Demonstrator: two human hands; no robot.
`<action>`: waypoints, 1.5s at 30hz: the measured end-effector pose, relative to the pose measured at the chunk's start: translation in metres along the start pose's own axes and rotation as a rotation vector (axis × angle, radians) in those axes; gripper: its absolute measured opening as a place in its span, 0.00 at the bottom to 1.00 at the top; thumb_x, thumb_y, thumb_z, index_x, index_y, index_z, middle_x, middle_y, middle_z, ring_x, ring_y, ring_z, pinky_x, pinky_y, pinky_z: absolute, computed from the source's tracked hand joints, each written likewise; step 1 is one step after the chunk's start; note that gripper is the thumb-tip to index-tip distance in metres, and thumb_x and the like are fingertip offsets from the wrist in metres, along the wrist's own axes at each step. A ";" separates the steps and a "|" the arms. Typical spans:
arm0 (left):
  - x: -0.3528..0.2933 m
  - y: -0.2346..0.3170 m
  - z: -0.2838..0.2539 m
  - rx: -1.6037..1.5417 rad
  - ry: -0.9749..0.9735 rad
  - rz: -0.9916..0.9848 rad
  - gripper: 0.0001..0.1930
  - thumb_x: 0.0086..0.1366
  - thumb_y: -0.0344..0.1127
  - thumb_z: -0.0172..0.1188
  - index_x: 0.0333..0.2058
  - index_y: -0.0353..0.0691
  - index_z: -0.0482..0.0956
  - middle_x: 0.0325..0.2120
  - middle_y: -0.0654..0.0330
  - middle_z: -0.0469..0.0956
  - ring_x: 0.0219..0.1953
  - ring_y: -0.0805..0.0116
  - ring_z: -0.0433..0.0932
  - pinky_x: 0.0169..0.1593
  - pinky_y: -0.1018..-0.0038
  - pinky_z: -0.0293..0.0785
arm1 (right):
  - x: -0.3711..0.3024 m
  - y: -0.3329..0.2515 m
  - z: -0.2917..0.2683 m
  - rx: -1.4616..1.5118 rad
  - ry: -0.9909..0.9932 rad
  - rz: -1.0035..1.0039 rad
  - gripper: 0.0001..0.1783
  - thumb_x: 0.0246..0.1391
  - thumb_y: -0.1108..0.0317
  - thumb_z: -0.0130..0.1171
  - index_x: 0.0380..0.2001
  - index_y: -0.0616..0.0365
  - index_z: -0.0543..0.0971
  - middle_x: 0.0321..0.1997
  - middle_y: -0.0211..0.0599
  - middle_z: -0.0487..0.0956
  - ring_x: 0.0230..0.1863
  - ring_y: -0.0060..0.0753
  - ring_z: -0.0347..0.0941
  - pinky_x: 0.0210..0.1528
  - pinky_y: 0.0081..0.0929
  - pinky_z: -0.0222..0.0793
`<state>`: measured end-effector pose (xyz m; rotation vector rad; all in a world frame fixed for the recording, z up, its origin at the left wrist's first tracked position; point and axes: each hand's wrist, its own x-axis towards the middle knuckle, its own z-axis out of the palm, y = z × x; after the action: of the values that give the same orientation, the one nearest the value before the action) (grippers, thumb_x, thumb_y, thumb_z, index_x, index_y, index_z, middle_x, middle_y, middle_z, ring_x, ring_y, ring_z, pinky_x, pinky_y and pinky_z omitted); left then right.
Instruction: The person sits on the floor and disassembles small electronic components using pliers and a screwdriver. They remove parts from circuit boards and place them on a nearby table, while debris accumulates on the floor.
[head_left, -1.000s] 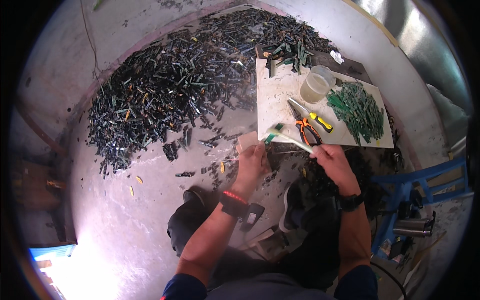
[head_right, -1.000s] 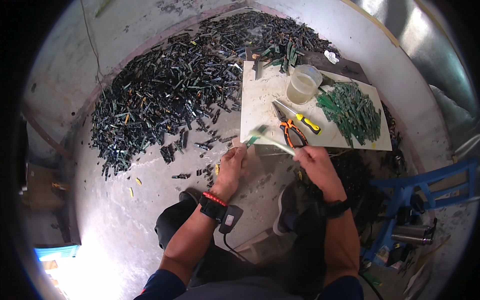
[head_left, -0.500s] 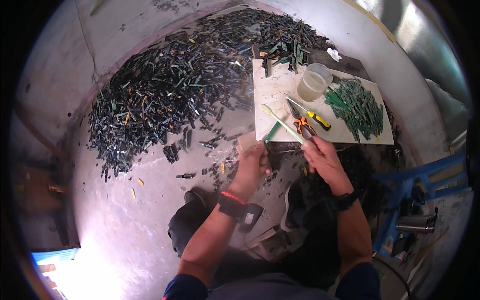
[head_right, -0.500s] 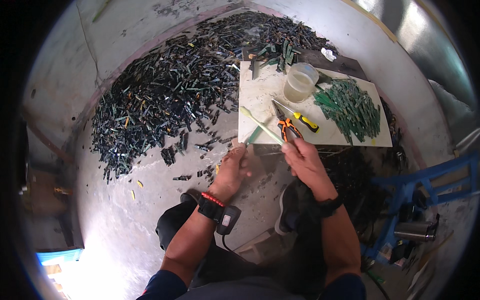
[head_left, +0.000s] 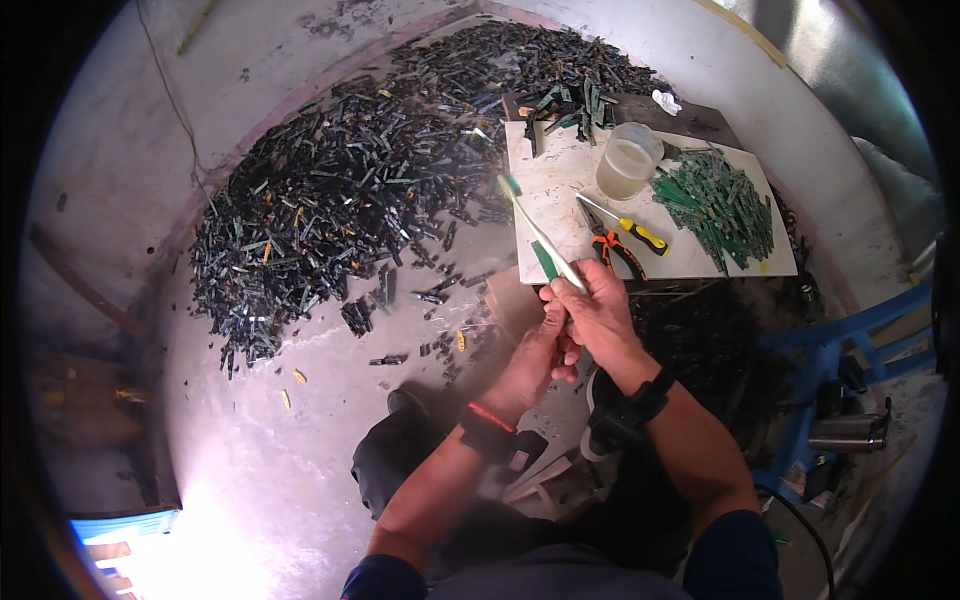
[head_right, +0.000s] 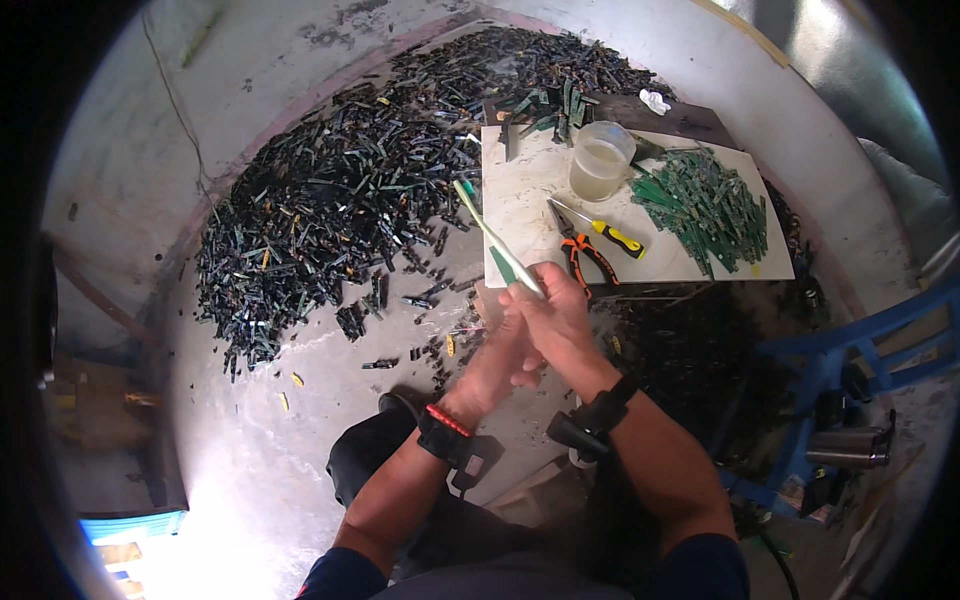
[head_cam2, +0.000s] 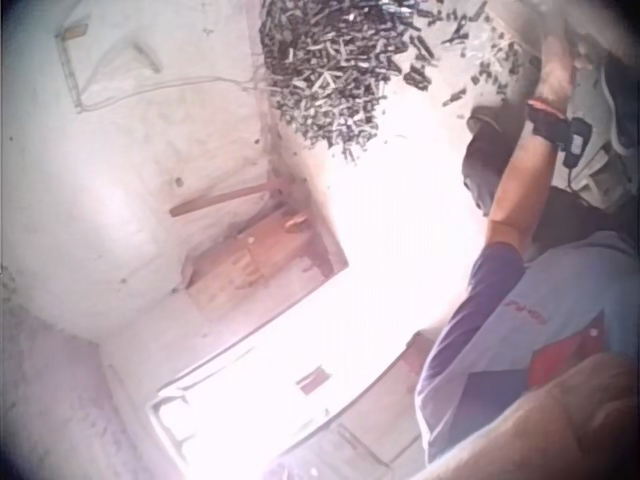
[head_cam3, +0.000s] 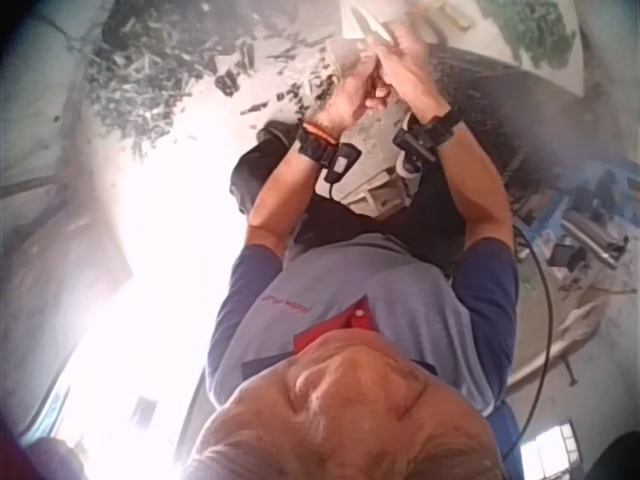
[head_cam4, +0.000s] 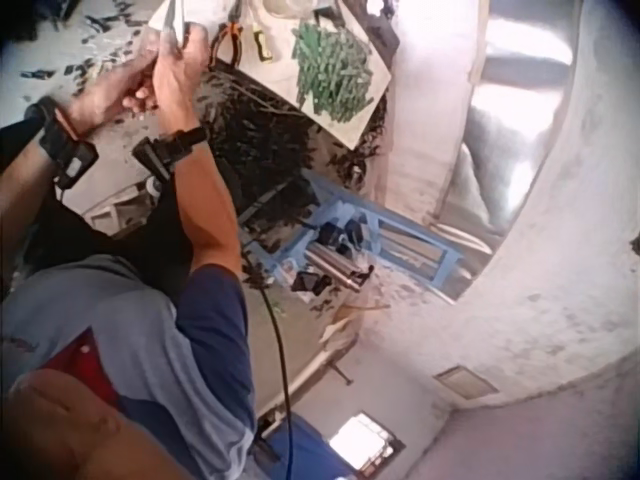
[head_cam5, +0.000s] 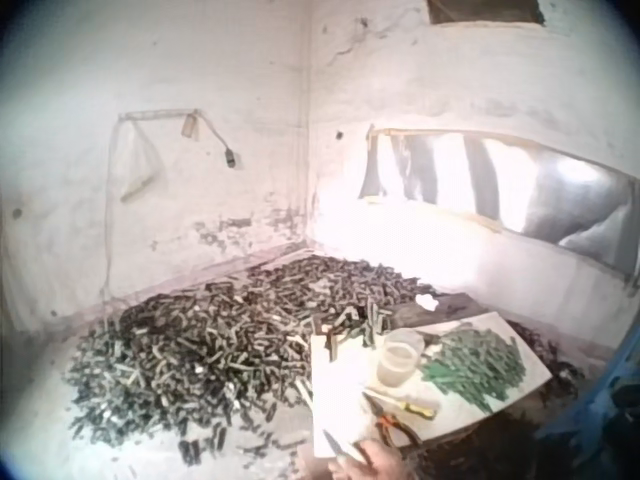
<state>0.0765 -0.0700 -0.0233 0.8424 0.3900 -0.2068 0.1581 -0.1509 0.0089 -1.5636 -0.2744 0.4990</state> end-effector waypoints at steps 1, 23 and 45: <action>0.000 -0.001 -0.001 0.009 -0.029 -0.012 0.30 0.68 0.63 0.36 0.29 0.40 0.71 0.17 0.66 0.66 0.15 0.78 0.62 0.22 0.79 0.66 | 0.002 -0.004 -0.007 -0.015 -0.032 0.058 0.07 0.60 0.71 0.53 0.40 0.61 0.71 0.32 0.34 0.78 0.22 0.18 0.70 0.16 0.16 0.67; -0.013 0.024 -0.013 0.164 0.214 0.111 0.20 0.69 0.51 0.47 0.28 0.39 0.72 0.18 0.65 0.68 0.18 0.75 0.66 0.22 0.77 0.66 | 0.006 -0.038 -0.052 -0.392 -0.261 -0.058 0.12 0.58 0.64 0.56 0.38 0.63 0.76 0.22 0.27 0.71 0.22 0.15 0.63 0.26 0.17 0.62; 0.014 0.018 -0.033 -0.100 0.510 0.261 0.21 0.68 0.56 0.47 0.31 0.41 0.71 0.19 0.68 0.64 0.19 0.78 0.61 0.22 0.78 0.65 | -0.024 -0.003 -0.080 -0.527 -0.059 -0.132 0.20 0.60 0.59 0.53 0.24 0.67 0.76 0.15 0.28 0.66 0.20 0.18 0.60 0.23 0.21 0.58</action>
<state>0.0869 -0.0336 -0.0369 0.8332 0.7538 0.2752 0.1755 -0.2324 0.0149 -2.0255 -0.5853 0.3860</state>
